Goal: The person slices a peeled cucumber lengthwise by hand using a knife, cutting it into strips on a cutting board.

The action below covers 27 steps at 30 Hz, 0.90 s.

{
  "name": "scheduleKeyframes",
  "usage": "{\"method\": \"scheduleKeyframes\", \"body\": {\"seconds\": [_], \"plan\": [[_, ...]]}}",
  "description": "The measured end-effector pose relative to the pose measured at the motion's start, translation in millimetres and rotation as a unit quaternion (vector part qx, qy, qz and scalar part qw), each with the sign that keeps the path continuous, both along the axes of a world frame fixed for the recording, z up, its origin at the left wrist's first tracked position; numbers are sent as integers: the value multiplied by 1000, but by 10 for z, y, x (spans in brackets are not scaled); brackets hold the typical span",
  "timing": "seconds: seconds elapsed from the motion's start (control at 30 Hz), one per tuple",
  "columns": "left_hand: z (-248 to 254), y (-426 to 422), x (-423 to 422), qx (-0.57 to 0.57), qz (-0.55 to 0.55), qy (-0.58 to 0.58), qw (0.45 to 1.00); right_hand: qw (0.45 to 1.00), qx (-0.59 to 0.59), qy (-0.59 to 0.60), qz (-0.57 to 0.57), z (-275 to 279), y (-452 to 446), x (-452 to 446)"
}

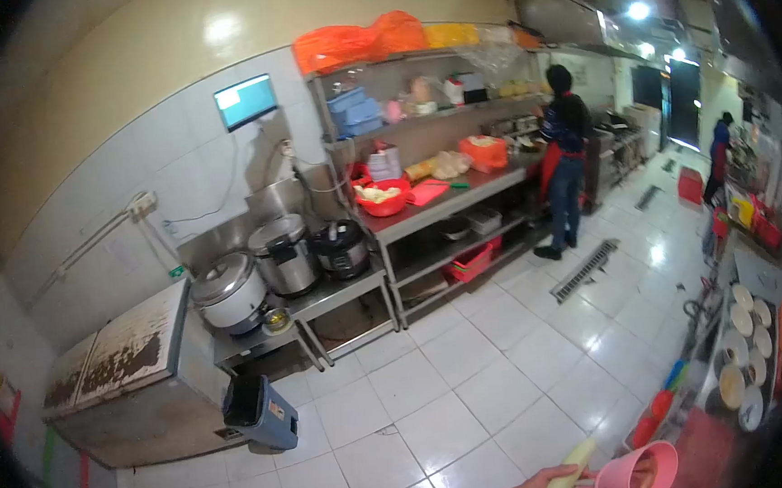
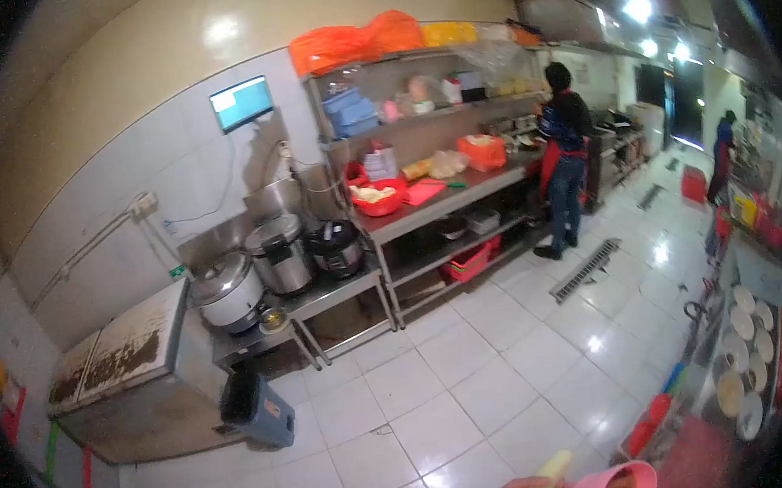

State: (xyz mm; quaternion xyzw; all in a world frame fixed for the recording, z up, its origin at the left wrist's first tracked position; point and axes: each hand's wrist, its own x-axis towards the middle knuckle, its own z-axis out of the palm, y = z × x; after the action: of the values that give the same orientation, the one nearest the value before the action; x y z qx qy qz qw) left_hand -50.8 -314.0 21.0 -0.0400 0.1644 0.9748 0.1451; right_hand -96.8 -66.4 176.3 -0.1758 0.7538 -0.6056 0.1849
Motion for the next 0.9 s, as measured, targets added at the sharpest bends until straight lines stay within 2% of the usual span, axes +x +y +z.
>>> {"method": "scheduleKeyframes", "body": {"seconds": [0.07, 0.1, 0.13, 0.17, 0.2, 0.23, 0.3, 0.33, 0.37, 0.4, 0.43, 0.47, 0.5, 0.63, 0.7, 0.73, 0.8, 0.83, 0.9], "plan": [[-24, 17, -4, -13, 21, -40, 999, 992, 87, 66, 55, 161, 131, -102], [-106, 58, -35, -25, 27, -83, 996, 984, 168, 62, 5, -3, 272, -124], [-226, 48, -97, 50, 0, -53, 997, 975, -108, 153, -116, -354, -75, -31], [-350, 83, -143, 57, -6, -52, 997, 964, 156, 183, -112, -147, 254, 130], [-326, 134, -195, 41, -6, -66, 997, 981, 112, 145, -68, 134, 354, 156], [-302, 176, -254, -11, -10, -73, 997, 984, 138, 77, -76, 666, 200, 258], [-228, 347, -360, -57, -38, -100, 993, 968, 213, 126, -43, 885, 454, 415], [-331, 424, -443, -42, -79, -122, 988, 962, 231, 103, -102, 902, 618, 657], [-361, 544, -541, -31, -118, -145, 982, 956, 228, 107, -152, 1045, 595, 705], [-373, 717, -589, -70, -121, -133, 981, 947, 225, 115, -197, 1114, 681, 819], [-207, 910, -667, -109, -121, -114, 980, 937, 222, 125, -240, 1155, 765, 924], [26, 1100, -716, -131, -133, -174, 967, 926, 217, 137, -278, 1169, 812, 1027], [18, 1284, -798, -139, -180, -176, 958, 914, 212, 149, -312, 1238, 825, 959], [16, 1821, -939, -98, -308, -116, 939, 868, 184, 220, -405, 1228, 959, 1223], [14, 2048, -1014, -70, -364, -88, 924, 839, 177, 264, -443, 1454, 824, 242], [12, 2149, -1033, -75, -391, -88, 913, 823, 175, 287, -457, 1453, 921, 288], [10, 2362, -1071, -96, -426, -91, 895, 792, 174, 339, -478, 1402, 1052, 486], [-16, 2449, -1086, -100, -446, -89, 885, 776, 174, 365, -484, 1040, 871, 1841], [-69, 2588, -1095, -91, -479, -50, 871, 750, 181, 389, -503, 1073, 881, 1951]]}}
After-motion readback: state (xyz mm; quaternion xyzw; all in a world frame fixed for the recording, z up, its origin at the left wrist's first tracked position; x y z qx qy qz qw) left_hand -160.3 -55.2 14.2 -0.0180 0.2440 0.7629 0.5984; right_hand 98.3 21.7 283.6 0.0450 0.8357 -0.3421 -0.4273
